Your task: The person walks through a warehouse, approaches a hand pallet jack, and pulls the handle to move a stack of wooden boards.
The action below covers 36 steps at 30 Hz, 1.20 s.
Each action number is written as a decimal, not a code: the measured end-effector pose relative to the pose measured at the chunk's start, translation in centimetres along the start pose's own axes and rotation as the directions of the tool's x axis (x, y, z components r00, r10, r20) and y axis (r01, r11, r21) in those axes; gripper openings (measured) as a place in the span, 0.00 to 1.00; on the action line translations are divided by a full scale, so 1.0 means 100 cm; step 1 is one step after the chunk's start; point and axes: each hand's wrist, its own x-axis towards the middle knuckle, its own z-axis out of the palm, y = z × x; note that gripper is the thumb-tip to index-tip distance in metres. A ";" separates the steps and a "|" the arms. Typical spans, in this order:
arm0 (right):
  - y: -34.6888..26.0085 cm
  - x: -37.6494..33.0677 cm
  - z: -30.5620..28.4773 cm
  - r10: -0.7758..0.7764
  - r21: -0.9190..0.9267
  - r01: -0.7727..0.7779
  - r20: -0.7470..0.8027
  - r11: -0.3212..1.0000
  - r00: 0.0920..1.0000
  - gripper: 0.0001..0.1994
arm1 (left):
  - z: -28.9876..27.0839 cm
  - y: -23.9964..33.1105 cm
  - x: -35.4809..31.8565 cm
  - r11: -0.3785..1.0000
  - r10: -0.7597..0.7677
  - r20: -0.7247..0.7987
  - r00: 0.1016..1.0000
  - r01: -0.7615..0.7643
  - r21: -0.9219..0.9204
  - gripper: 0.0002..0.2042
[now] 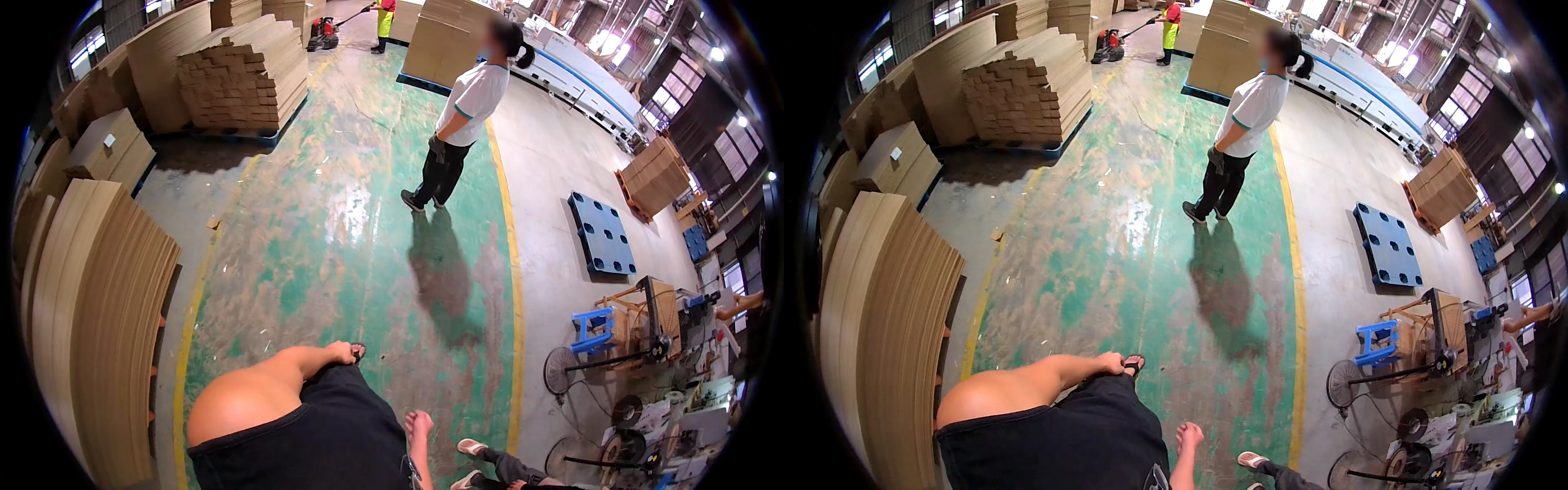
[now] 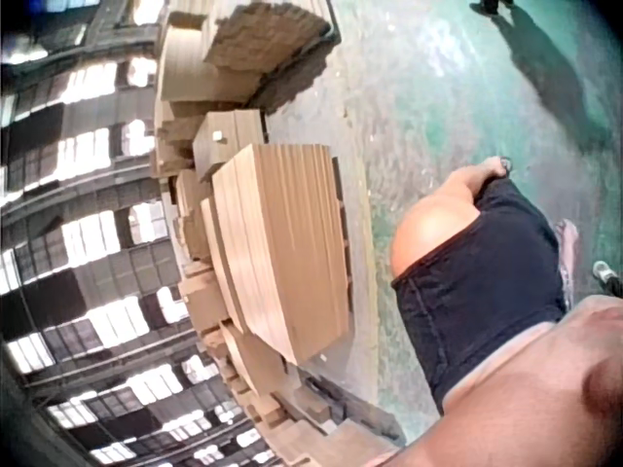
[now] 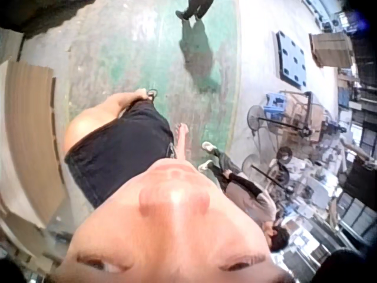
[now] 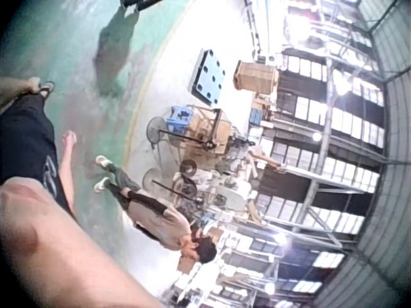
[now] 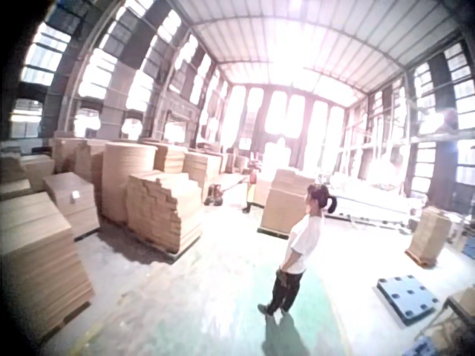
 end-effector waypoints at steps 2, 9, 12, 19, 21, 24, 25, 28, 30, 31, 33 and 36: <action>-0.018 0.002 0.042 -0.082 -0.102 0.088 0.057 0.991 0.995 0.05 | -0.012 0.020 0.019 0.999 0.029 -0.005 1.000 -0.029 -0.043 0.18; 0.007 -0.006 0.093 -0.422 -0.483 0.491 0.252 0.726 0.871 0.07 | -0.037 0.032 0.098 0.991 0.119 0.114 0.986 -0.126 0.054 0.17; -0.019 -0.042 0.090 -0.259 -0.437 0.260 0.062 0.861 0.964 0.07 | -0.044 0.026 0.119 0.996 0.071 0.125 0.990 -0.076 0.037 0.16; 0.006 0.000 0.041 -0.229 -0.469 0.174 -0.061 0.866 0.972 0.05 | -0.077 0.033 0.138 0.998 -0.009 -0.060 0.998 0.005 -0.063 0.16; 0.011 0.017 0.031 -0.252 -0.525 0.193 -0.042 0.829 0.967 0.06 | -0.078 0.032 0.131 0.999 0.011 -0.029 1.000 -0.012 -0.044 0.17; 0.029 0.045 0.021 -0.311 -0.653 0.236 0.001 0.720 0.950 0.06 | -0.069 0.026 0.116 0.999 0.006 0.021 1.000 -0.005 -0.035 0.18; 0.030 0.059 0.020 -0.344 -0.698 0.269 0.035 0.663 0.938 0.06 | -0.063 0.020 0.114 0.999 0.002 0.025 1.000 -0.001 -0.047 0.18; 0.040 0.103 -0.011 -0.477 -0.872 0.351 0.161 0.341 0.864 0.06 | -0.050 0.026 0.104 0.996 0.020 0.046 0.999 -0.016 -0.088 0.18; 0.053 0.129 -0.034 -0.536 -0.924 0.374 0.278 0.077 0.797 0.07 | -0.046 0.028 0.098 0.995 0.008 0.041 0.999 -0.005 -0.095 0.18; 0.045 0.132 -0.022 -0.476 -0.901 0.321 0.155 0.292 0.866 0.08 | -0.043 0.018 0.095 0.994 -0.015 0.016 1.000 0.017 -0.108 0.17; 0.029 0.127 -0.001 -0.282 -0.743 0.126 -0.087 0.658 0.955 0.10 | -0.038 0.000 0.093 0.979 -0.097 -0.025 0.995 0.090 -0.181 0.17; 0.008 0.134 0.004 -0.221 -0.716 0.182 0.040 0.674 0.974 0.10 | -0.053 -0.010 0.081 0.959 -0.105 -0.067 0.992 0.084 -0.269 0.17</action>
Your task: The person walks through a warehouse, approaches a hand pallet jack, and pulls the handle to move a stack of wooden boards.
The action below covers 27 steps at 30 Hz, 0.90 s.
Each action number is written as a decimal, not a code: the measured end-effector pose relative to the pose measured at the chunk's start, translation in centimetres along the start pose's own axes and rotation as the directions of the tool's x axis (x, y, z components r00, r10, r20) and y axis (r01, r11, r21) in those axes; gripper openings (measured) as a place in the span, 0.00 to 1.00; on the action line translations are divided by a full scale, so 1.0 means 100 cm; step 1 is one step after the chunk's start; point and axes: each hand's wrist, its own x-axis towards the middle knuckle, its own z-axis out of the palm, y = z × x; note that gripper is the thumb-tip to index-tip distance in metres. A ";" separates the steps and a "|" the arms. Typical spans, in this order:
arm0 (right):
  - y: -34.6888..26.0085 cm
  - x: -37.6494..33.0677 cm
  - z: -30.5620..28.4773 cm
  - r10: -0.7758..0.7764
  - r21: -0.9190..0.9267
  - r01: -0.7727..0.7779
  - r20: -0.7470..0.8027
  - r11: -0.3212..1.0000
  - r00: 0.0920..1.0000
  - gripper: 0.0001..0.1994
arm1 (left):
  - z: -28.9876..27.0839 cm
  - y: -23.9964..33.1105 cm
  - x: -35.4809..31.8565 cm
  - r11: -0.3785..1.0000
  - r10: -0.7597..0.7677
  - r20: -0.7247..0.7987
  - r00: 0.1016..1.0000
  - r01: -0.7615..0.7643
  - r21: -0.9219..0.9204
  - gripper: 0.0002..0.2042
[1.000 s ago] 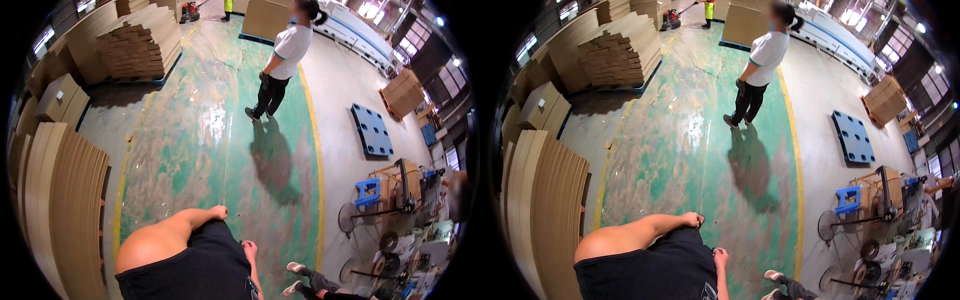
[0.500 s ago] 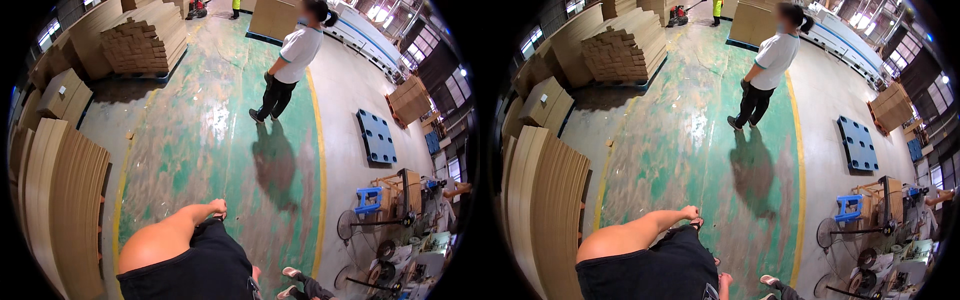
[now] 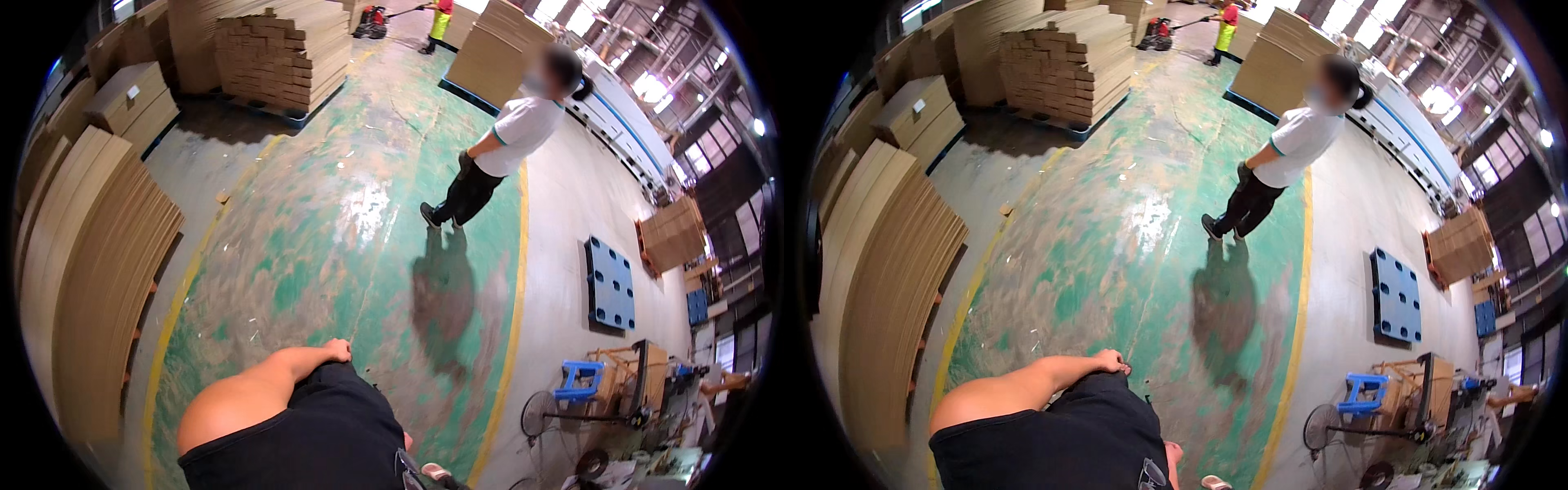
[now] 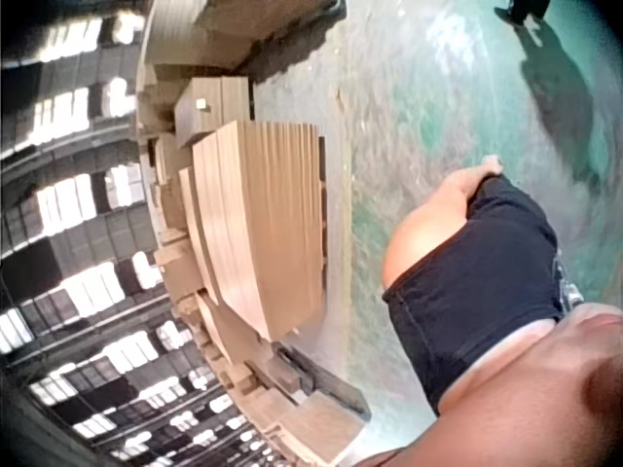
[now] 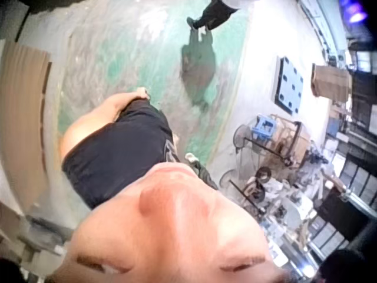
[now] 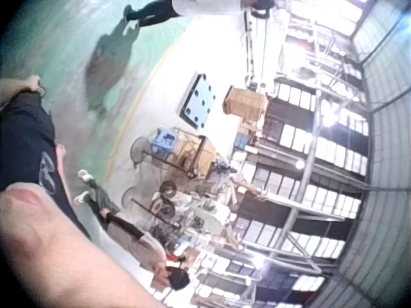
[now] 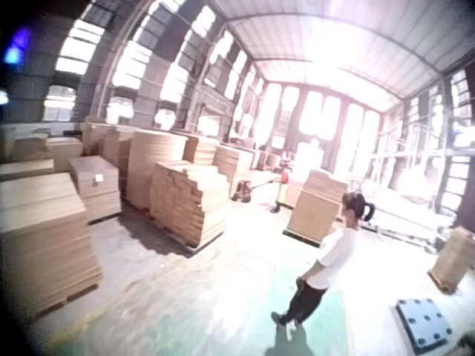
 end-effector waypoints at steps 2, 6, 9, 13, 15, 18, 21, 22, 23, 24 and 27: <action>0.004 0.016 -0.011 -0.061 0.039 0.061 -0.002 0.997 0.998 0.07 | -0.008 0.011 -0.002 0.999 0.035 -0.010 0.999 -0.035 -0.006 0.17; -0.079 -0.026 -0.018 0.024 0.257 -0.045 0.085 0.965 0.996 0.05 | -0.012 -0.042 -0.003 0.999 -0.028 -0.052 0.998 0.030 0.037 0.17; -0.147 -0.077 -0.040 -0.015 0.197 -0.006 0.107 0.980 0.994 0.04 | -0.004 -0.062 -0.005 0.991 -0.134 -0.016 0.991 0.134 0.007 0.17; -0.153 -0.083 -0.027 -0.023 0.158 0.006 0.101 0.987 0.995 0.04 | -0.006 -0.063 -0.005 0.981 -0.195 -0.015 0.981 0.194 -0.026 0.18; -0.129 -0.086 -0.019 0.020 0.126 -0.014 -0.047 0.992 0.999 0.05 | -0.004 -0.048 0.002 0.989 -0.138 0.046 0.989 0.136 0.051 0.19; -0.120 -0.092 -0.012 0.012 0.113 -0.007 -0.044 0.994 0.999 0.05 | -0.008 -0.044 0.003 0.988 -0.109 0.079 0.991 0.098 0.123 0.18; -0.117 -0.103 -0.015 0.085 0.132 -0.081 -0.029 0.988 0.996 0.05 | -0.003 -0.033 0.023 0.987 -0.034 0.069 0.997 0.022 0.159 0.17; -0.112 -0.105 -0.019 0.109 0.181 -0.105 -0.013 0.978 0.994 0.04 | -0.003 -0.016 0.026 0.989 -0.015 0.069 0.997 0.004 0.147 0.17; -0.106 -0.107 -0.021 0.137 0.248 -0.134 0.003 0.959 0.991 0.04 | -0.003 0.002 0.028 0.988 0.009 0.070 0.998 -0.019 0.152 0.17; -0.108 -0.111 -0.023 0.149 0.291 -0.155 0.044 0.944 0.988 0.04 | -0.001 0.001 0.032 0.990 0.013 0.073 0.997 -0.022 0.136 0.17; -0.123 -0.126 -0.027 0.250 0.299 -0.246 0.025 0.922 0.968 0.04 | -0.001 0.028 0.038 0.989 0.067 0.114 0.991 -0.081 0.125 0.15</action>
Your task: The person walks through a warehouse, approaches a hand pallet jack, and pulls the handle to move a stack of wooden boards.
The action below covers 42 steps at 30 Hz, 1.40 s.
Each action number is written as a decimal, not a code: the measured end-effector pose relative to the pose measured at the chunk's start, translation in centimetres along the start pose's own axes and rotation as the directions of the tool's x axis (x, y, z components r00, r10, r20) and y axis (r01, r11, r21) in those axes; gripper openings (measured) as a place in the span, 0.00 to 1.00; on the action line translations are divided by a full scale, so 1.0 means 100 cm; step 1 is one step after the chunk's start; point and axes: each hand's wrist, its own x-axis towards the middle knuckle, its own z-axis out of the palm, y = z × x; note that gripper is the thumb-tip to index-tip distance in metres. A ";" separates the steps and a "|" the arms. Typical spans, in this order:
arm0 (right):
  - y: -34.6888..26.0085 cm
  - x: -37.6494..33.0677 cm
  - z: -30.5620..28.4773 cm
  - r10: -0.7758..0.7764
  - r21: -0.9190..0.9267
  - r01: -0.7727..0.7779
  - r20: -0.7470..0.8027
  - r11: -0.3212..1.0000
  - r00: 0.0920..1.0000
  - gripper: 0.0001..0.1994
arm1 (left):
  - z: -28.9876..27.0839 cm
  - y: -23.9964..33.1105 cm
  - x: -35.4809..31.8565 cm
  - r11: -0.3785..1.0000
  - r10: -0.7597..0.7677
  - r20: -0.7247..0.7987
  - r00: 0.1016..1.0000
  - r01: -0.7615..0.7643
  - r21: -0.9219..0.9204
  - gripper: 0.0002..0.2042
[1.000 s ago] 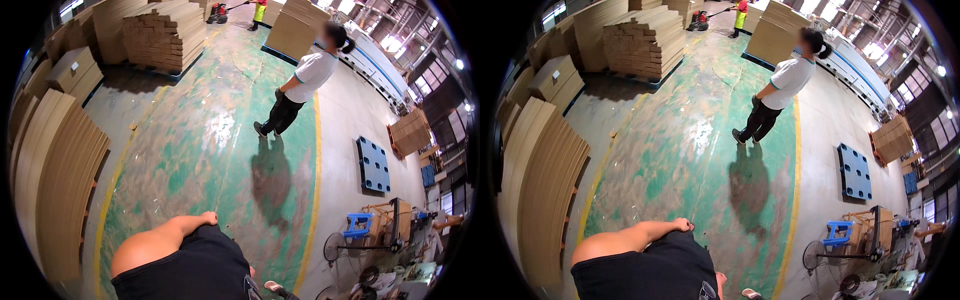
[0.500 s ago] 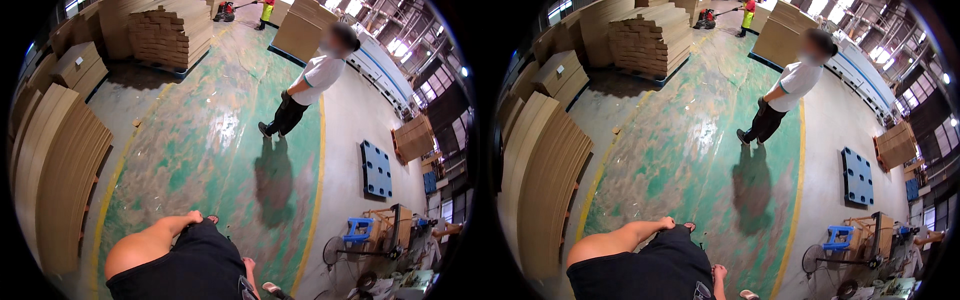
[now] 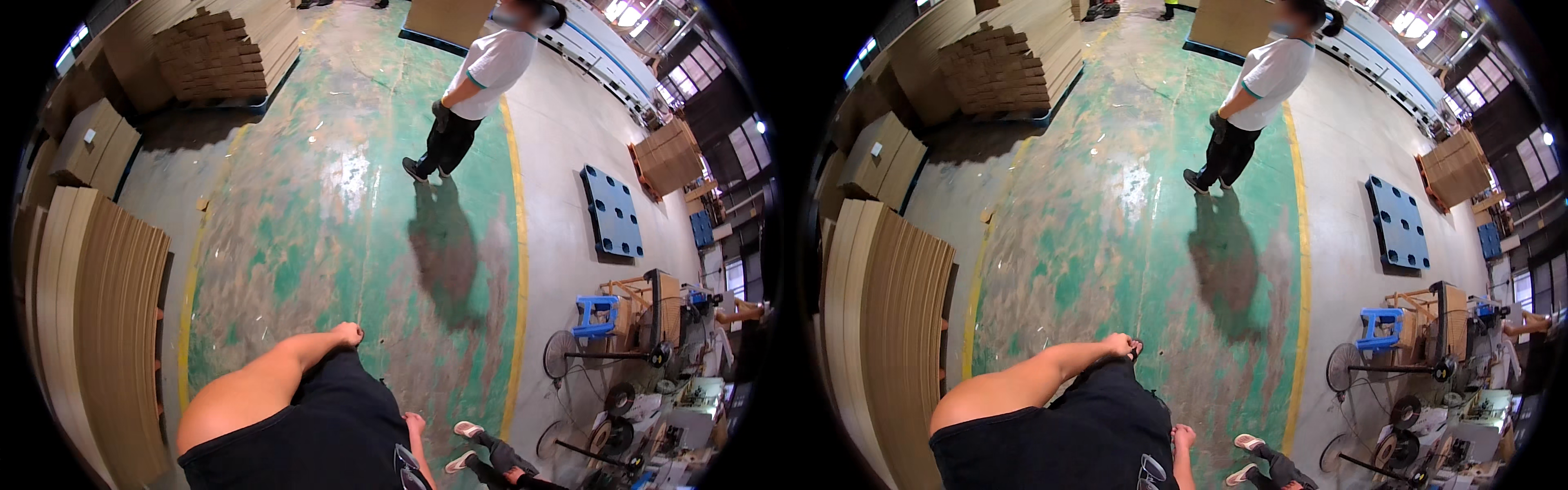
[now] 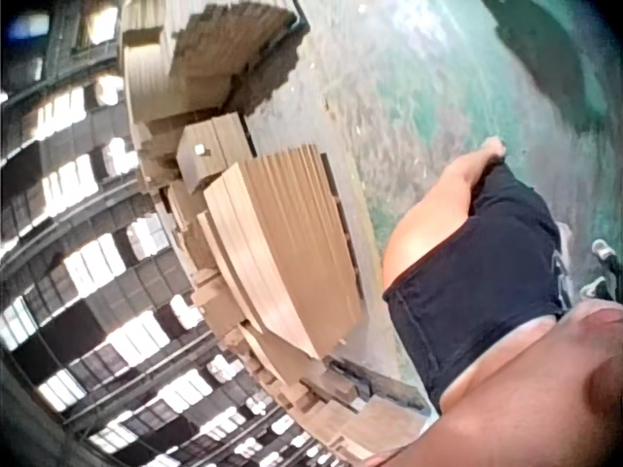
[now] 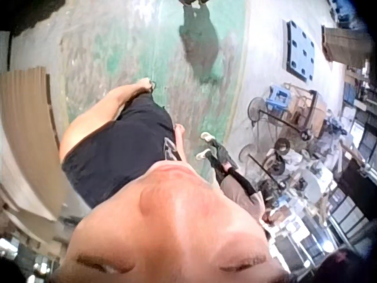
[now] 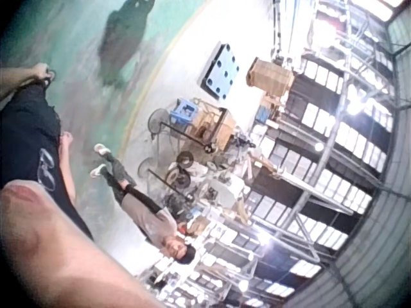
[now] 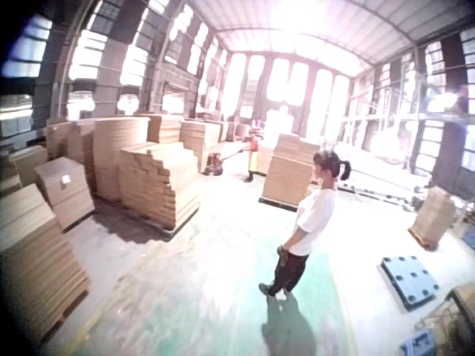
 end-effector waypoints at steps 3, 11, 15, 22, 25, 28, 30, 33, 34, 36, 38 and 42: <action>-0.009 -0.009 0.003 -0.013 -0.064 0.009 -0.054 0.998 0.998 0.05 | -0.001 0.012 0.013 1.000 0.012 0.034 0.999 -0.013 0.011 0.15; 0.018 0.008 0.011 -0.093 -0.072 0.081 -0.180 0.994 0.979 0.05 | 0.000 0.023 0.018 0.993 0.062 0.065 0.996 -0.069 0.100 0.16; 0.021 0.009 0.010 -0.060 -0.016 0.058 -0.172 0.998 0.983 0.05 | 0.003 0.011 0.017 0.995 -0.021 0.085 0.996 0.012 0.098 0.17; 0.027 0.007 0.008 -0.048 0.023 0.053 -0.159 0.998 0.986 0.05 | 0.010 -0.013 0.005 0.989 -0.044 0.083 0.996 0.032 0.141 0.18; 0.024 0.007 0.011 -0.048 -0.020 0.046 -0.140 0.999 0.989 0.05 | 0.005 -0.013 -0.003 0.989 -0.066 0.096 0.993 0.052 0.141 0.18; 0.022 0.010 0.011 -0.036 -0.022 0.034 -0.106 0.999 0.994 0.05 | -0.001 -0.012 -0.012 0.993 -0.065 0.094 0.993 0.055 0.100 0.18; 0.026 0.013 0.013 -0.055 -0.027 0.052 -0.097 0.998 0.994 0.05 | -0.003 -0.006 -0.014 0.992 -0.077 0.070 0.995 0.070 0.101 0.18; 0.039 0.030 0.013 -0.112 -0.113 0.099 -0.119 0.989 0.986 0.06 | -0.013 0.004 -0.025 0.996 -0.039 0.094 0.995 0.030 0.088 0.17; 0.035 0.032 0.016 -0.137 -0.152 0.118 -0.124 0.981 0.983 0.07 | -0.014 0.002 -0.025 0.996 -0.044 0.077 0.996 0.037 0.081 0.17; 0.032 0.029 0.018 -0.137 -0.201 0.109 -0.134 0.974 0.981 0.07 | -0.013 0.000 -0.027 0.996 -0.051 0.047 0.998 0.047 0.073 0.18; 0.032 0.033 0.020 -0.132 -0.194 0.105 -0.135 0.975 0.982 0.07 | -0.011 -0.007 -0.025 0.995 -0.041 0.041 0.998 0.037 0.089 0.18; 0.036 0.035 0.022 -0.133 -0.169 0.107 -0.148 0.980 0.980 0.07 | -0.010 -0.010 -0.022 0.996 -0.033 0.048 0.998 0.028 0.089 0.20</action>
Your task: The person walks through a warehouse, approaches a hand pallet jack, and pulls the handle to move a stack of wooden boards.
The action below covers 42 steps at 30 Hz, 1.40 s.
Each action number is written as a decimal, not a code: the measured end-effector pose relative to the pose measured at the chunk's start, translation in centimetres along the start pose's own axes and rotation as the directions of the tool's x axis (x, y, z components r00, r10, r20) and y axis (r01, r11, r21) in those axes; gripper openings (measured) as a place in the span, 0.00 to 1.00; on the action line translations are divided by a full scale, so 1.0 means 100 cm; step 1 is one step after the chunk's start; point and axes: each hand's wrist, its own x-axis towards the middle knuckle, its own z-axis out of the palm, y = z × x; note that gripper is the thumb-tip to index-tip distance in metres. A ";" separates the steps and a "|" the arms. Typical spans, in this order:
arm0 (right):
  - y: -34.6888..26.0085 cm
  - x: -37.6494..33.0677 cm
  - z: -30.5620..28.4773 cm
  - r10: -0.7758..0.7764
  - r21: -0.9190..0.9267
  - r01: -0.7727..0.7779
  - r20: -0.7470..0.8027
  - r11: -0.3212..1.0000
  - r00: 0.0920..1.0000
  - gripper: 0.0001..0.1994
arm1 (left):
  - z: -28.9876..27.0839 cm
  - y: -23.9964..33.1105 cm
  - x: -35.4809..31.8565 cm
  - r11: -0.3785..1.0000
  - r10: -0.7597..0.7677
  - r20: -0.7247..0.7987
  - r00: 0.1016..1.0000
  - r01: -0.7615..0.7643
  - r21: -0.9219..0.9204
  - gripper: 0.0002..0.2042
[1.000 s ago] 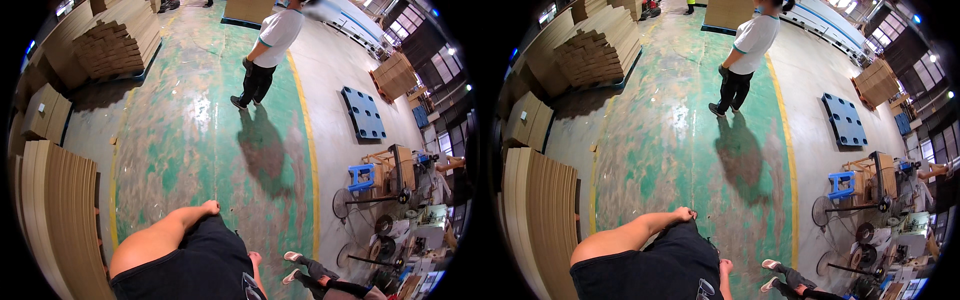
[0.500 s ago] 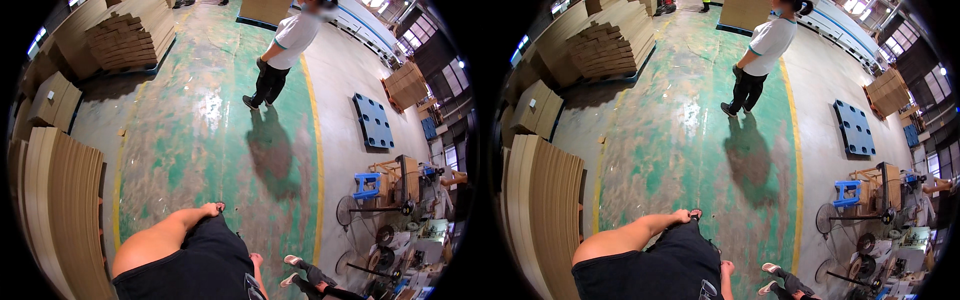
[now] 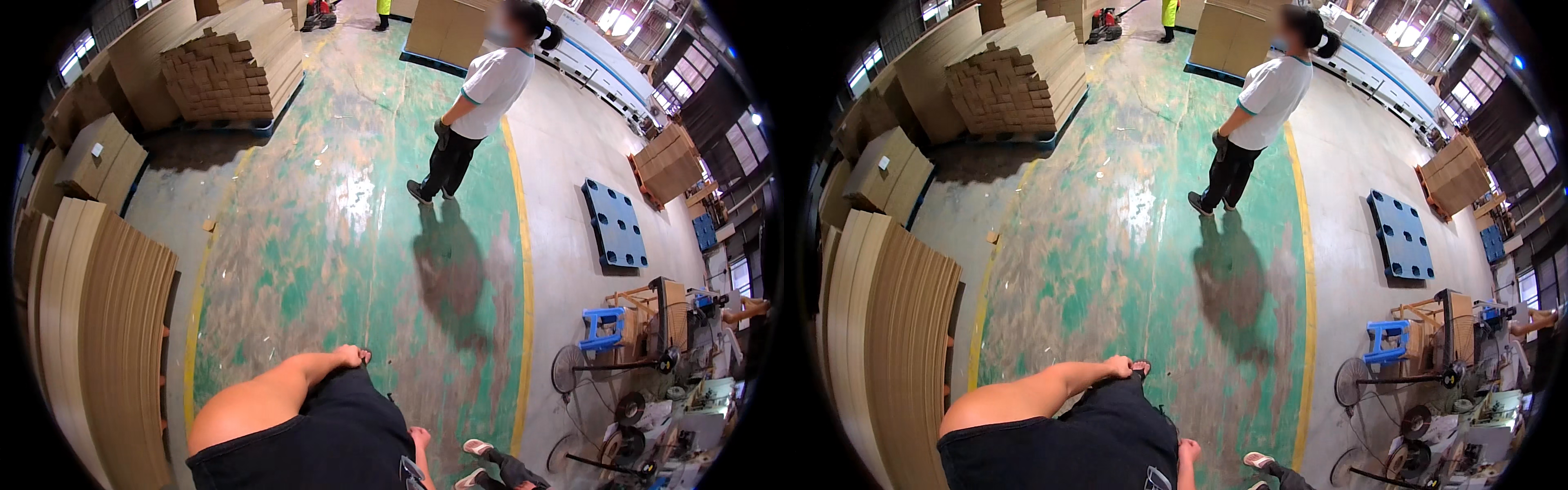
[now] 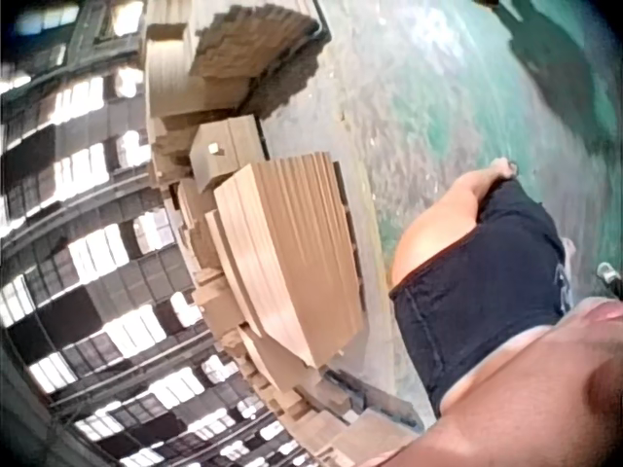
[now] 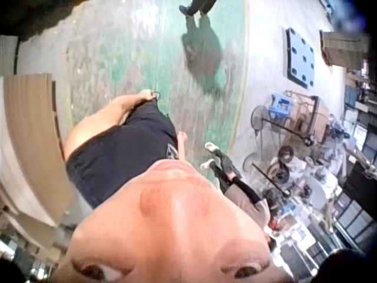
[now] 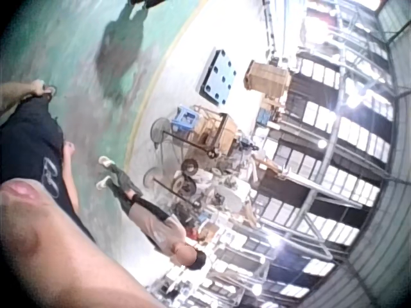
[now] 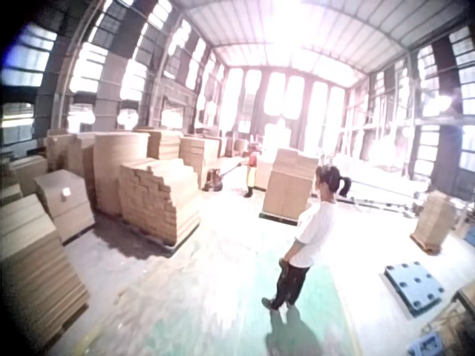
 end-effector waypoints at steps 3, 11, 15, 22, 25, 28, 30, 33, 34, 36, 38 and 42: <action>0.007 0.005 0.003 0.004 0.019 -0.004 0.001 1.000 1.000 0.06 | 0.002 -0.007 0.001 1.000 -0.005 0.000 1.000 0.005 0.001 0.20; -0.004 -0.017 0.001 -0.031 -0.003 0.031 0.008 1.000 0.999 0.05 | 0.009 -0.027 0.002 1.000 -0.005 -0.036 0.999 0.005 -0.011 0.20; -0.018 -0.032 -0.001 0.033 0.031 -0.034 0.035 0.999 0.999 0.06 | 0.005 -0.033 0.009 1.000 0.001 -0.006 1.000 -0.001 -0.003 0.21; -0.023 -0.030 0.017 0.115 -0.052 -0.126 -0.181 0.991 0.977 0.09 | -0.008 -0.026 0.055 0.988 0.122 0.044 0.992 -0.126 0.091 0.20; -0.039 -0.032 0.015 0.195 -0.019 -0.203 -0.205 0.979 0.959 0.10 | -0.003 -0.036 0.069 0.976 0.186 -0.013 0.983 -0.183 0.119 0.18; -0.067 -0.026 0.015 0.234 0.115 -0.212 -0.223 0.970 0.946 0.09 | -0.021 -0.045 0.087 0.950 0.307 0.041 0.951 -0.309 0.036 0.11; -0.044 -0.013 0.010 0.216 0.118 -0.192 -0.244 0.974 0.945 0.11 | -0.013 -0.035 0.084 0.972 0.183 0.239 0.954 -0.138 -0.192 0.13; -0.054 0.003 0.014 0.206 0.096 -0.192 -0.161 0.977 0.965 0.13 | -0.023 -0.039 0.077 0.968 0.042 0.193 0.980 0.007 -0.250 0.08; -0.052 0.010 0.012 0.221 0.092 -0.214 -0.084 0.973 0.972 0.15 | -0.024 -0.034 0.074 0.968 0.015 0.177 0.984 0.030 -0.248 0.09; -0.067 0.024 0.017 0.234 0.109 -0.225 -0.082 0.968 0.969 0.15 | -0.041 -0.030 0.075 0.981 -0.012 0.154 0.988 0.041 -0.188 0.10; -0.095 0.034 0.027 0.261 0.099 -0.258 -0.025 0.961 0.965 0.16 | -0.064 -0.034 0.079 0.978 -0.047 0.149 0.988 0.076 -0.193 0.11; -0.146 0.074 0.026 0.295 0.067 -0.301 0.087 0.951 0.952 0.18 | -0.098 -0.018 0.092 0.979 -0.031 0.086 0.996 0.047 -0.196 0.11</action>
